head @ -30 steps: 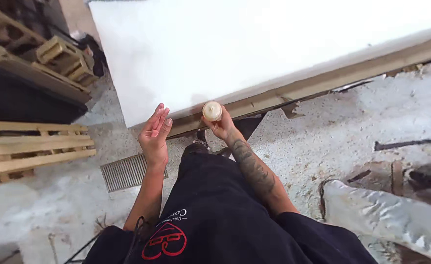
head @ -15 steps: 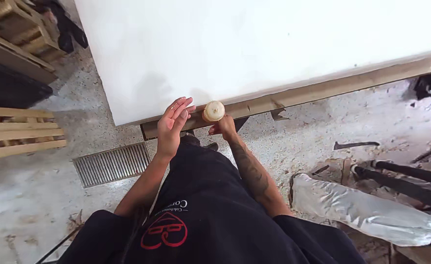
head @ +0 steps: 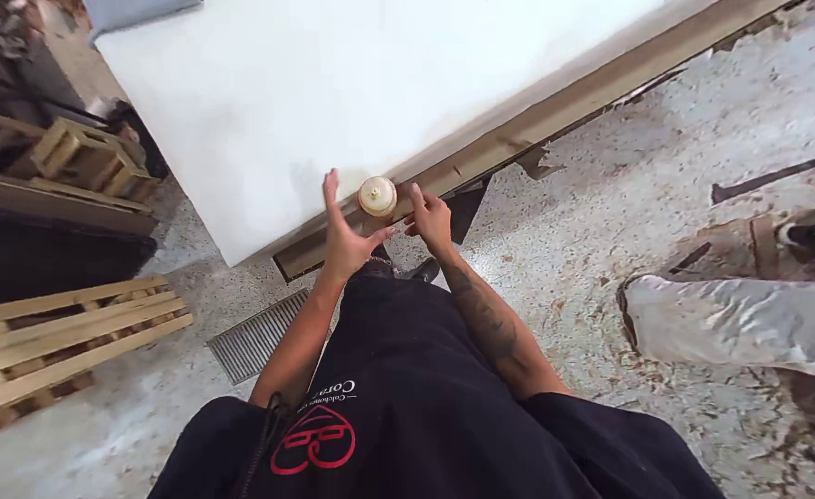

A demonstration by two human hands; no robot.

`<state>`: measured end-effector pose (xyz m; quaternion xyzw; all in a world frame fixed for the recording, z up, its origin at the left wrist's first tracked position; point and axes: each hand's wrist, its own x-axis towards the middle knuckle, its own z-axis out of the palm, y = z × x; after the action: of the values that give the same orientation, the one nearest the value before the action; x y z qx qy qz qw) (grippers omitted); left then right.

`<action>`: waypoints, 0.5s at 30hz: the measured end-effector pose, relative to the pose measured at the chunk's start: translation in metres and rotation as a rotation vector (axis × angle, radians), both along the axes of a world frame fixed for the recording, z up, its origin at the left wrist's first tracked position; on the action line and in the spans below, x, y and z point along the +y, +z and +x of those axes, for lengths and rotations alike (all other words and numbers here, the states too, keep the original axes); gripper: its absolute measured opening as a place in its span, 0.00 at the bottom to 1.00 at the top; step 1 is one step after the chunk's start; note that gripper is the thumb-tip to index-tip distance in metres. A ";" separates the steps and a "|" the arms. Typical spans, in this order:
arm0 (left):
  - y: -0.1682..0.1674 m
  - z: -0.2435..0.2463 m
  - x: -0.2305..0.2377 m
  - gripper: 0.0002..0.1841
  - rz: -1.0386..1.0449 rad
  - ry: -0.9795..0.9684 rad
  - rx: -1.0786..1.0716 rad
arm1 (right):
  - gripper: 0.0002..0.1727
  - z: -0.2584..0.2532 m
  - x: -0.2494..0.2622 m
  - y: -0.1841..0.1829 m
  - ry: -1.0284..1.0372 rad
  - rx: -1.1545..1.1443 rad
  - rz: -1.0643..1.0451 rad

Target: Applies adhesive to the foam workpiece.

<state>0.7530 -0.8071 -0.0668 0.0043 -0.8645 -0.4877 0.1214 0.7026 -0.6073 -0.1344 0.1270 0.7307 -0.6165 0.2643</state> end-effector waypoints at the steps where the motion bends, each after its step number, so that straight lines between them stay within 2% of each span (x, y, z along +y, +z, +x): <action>1: 0.010 0.010 0.002 0.64 0.029 0.028 0.085 | 0.37 0.003 0.013 0.010 0.009 -0.013 -0.206; 3: 0.032 0.031 0.015 0.47 0.155 -0.049 0.191 | 0.46 0.020 0.038 0.033 0.049 -0.037 -0.592; 4: 0.044 0.040 0.028 0.41 0.243 -0.143 0.161 | 0.52 0.035 0.049 0.050 0.063 0.009 -0.701; 5: 0.056 0.045 0.045 0.41 0.352 -0.251 0.084 | 0.57 0.048 0.059 0.068 0.077 0.104 -0.746; 6: 0.065 0.042 0.066 0.48 0.481 -0.360 -0.027 | 0.60 0.057 0.067 0.084 0.090 0.231 -0.733; 8: 0.079 0.029 0.110 0.56 0.806 -0.500 -0.238 | 0.60 0.068 0.070 0.113 0.084 0.547 -0.536; 9: 0.084 0.025 0.131 0.54 0.945 -0.498 -0.308 | 0.58 0.074 0.068 0.126 0.077 0.703 -0.366; 10: 0.087 0.025 0.151 0.45 1.045 -0.399 -0.335 | 0.56 0.080 0.065 0.137 0.052 0.841 -0.201; 11: 0.086 0.022 0.169 0.28 1.091 -0.196 -0.351 | 0.59 0.086 0.064 0.145 0.026 0.930 -0.082; 12: 0.078 0.018 0.172 0.24 1.101 -0.246 -0.417 | 0.62 0.091 0.066 0.149 0.025 0.962 -0.013; 13: 0.076 0.011 0.168 0.24 1.097 -0.414 -0.564 | 0.62 0.097 0.069 0.149 0.031 0.978 0.021; 15: 0.056 0.004 0.186 0.14 1.151 -0.341 -0.530 | 0.61 0.109 0.075 0.153 -0.013 1.001 0.050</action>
<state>0.7566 -0.6207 -0.0110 0.0516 -0.4549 -0.8671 -0.1963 0.8112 -0.5323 0.0181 -0.1734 0.7817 -0.5858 -0.1255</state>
